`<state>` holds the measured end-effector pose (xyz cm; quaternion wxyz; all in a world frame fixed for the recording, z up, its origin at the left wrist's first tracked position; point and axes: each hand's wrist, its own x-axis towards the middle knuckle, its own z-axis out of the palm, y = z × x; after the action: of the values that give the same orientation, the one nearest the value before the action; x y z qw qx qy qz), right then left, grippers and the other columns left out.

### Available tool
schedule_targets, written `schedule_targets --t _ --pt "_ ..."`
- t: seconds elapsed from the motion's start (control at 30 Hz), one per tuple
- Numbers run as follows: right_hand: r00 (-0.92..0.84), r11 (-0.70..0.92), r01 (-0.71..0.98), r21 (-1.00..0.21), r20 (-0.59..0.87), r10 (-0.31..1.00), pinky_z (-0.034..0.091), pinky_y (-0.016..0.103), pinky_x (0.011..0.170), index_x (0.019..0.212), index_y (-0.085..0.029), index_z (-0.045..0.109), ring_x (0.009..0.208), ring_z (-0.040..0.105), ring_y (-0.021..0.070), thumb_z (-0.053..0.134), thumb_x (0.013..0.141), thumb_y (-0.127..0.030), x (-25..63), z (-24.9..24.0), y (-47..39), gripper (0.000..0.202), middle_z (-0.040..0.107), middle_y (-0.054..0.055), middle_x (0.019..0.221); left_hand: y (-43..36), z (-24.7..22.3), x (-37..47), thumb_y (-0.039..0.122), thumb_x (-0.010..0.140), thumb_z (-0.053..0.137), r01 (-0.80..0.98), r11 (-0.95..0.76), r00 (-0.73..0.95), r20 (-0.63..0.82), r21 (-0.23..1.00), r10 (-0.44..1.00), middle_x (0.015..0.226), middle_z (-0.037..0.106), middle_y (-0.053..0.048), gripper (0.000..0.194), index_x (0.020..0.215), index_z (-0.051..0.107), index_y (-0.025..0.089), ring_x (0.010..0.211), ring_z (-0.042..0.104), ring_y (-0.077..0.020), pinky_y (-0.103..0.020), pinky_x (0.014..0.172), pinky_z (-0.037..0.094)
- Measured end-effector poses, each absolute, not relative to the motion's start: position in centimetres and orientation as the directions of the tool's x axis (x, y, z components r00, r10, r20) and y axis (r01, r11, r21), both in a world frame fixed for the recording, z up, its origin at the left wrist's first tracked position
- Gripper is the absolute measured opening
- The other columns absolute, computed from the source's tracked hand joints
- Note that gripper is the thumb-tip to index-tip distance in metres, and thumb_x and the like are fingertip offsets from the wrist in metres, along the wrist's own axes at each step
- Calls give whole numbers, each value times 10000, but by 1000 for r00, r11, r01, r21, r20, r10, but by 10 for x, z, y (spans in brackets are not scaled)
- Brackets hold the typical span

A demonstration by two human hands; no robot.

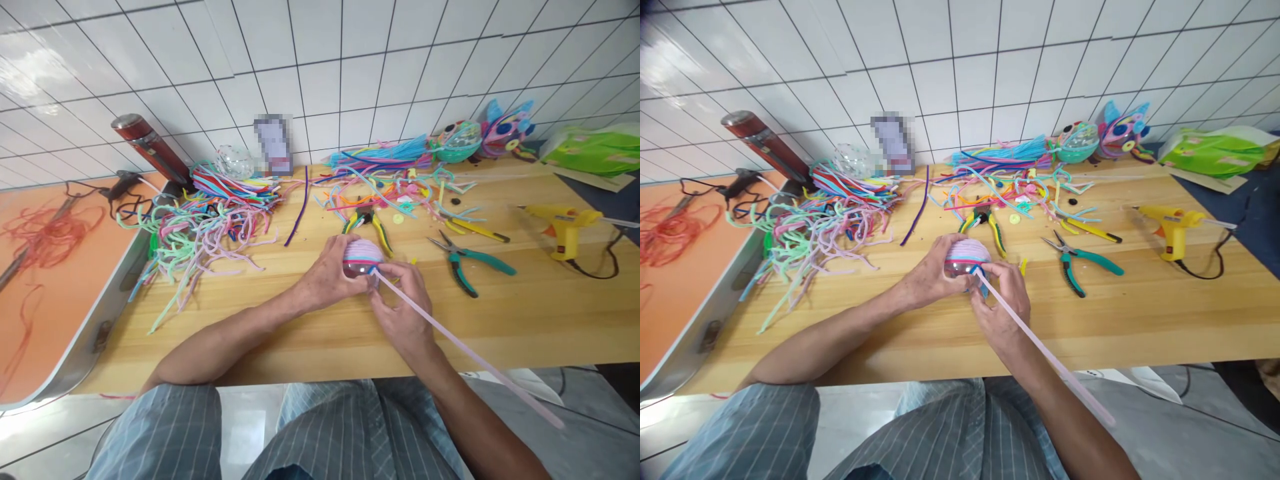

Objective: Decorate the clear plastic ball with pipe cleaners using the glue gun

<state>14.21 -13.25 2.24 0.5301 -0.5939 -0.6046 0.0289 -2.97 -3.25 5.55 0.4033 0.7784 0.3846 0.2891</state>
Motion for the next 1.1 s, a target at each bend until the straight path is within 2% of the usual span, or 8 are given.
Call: schedule_targets --t 0.37,0.5,0.6,0.7,0.83,0.93,1.0,1.1 --pt "180 308 733 -606 610 772 675 513 1020 1333 -292 735 1178 784 315 768 1005 -312 181 26 -149 330 818 97 1260 -33 53 -29 371 732 973 368 -342 494 129 865 860 1415 676 -139 835 1453 586 208 1370 683 -339 -544 1235 584" --pt "252 122 857 -500 614 748 627 589 1106 1238 -285 775 1204 768 348 767 988 -436 285 31 -144 292 824 115 1222 -30 54 -27 335 738 941 401 -384 471 173 832 865 1388 687 -134 813 1474 623 203 1330 711 -333 -526 1222 608" --pt "304 -37 899 -436 560 771 569 690 1158 1221 -236 766 1280 736 436 791 902 -577 362 26 -131 468 814 204 1273 -27 54 -27 307 756 928 381 -413 426 239 827 872 1401 686 -132 784 1470 618 213 1342 707 -328 -532 1232 600" --pt "278 -83 908 -411 442 853 551 730 1173 1267 -185 753 1326 723 484 786 850 -681 392 15 -126 649 792 274 1348 -23 56 -26 331 778 936 355 -421 340 304 835 890 1442 666 -144 799 1488 587 222 1361 691 -332 -565 1230 595" --pt "176 -16 917 -398 370 912 574 682 1192 1304 -201 769 1388 723 472 727 923 -689 363 15 -149 621 788 240 1430 -16 68 -25 432 808 943 312 -410 214 357 857 909 1468 641 -139 842 1531 556 241 1330 707 -316 -510 1137 661" --pt "125 74 885 -460 388 913 684 518 1002 1239 -290 810 1109 834 353 674 1041 -614 323 39 -168 403 869 105 1219 -13 80 -19 474 807 952 294 -438 168 405 849 899 1438 655 -129 837 1515 568 247 1321 709 -318 -505 1138 661" --pt "79 172 863 -475 463 883 698 448 862 1291 -302 806 917 833 292 713 1052 -576 294 62 -170 375 876 60 1110 -13 87 -12 456 790 961 287 -475 175 442 832 880 1424 660 -137 829 1495 586 235 1331 701 -331 -531 1174 638" --pt "15 355 827 -437 647 762 698 414 879 1435 -284 743 994 839 269 750 1071 -456 253 95 -154 403 869 75 1207 -16 93 3 385 779 961 274 -507 239 453 817 859 1406 675 -140 799 1475 600 230 1336 694 -340 -549 1200 617"
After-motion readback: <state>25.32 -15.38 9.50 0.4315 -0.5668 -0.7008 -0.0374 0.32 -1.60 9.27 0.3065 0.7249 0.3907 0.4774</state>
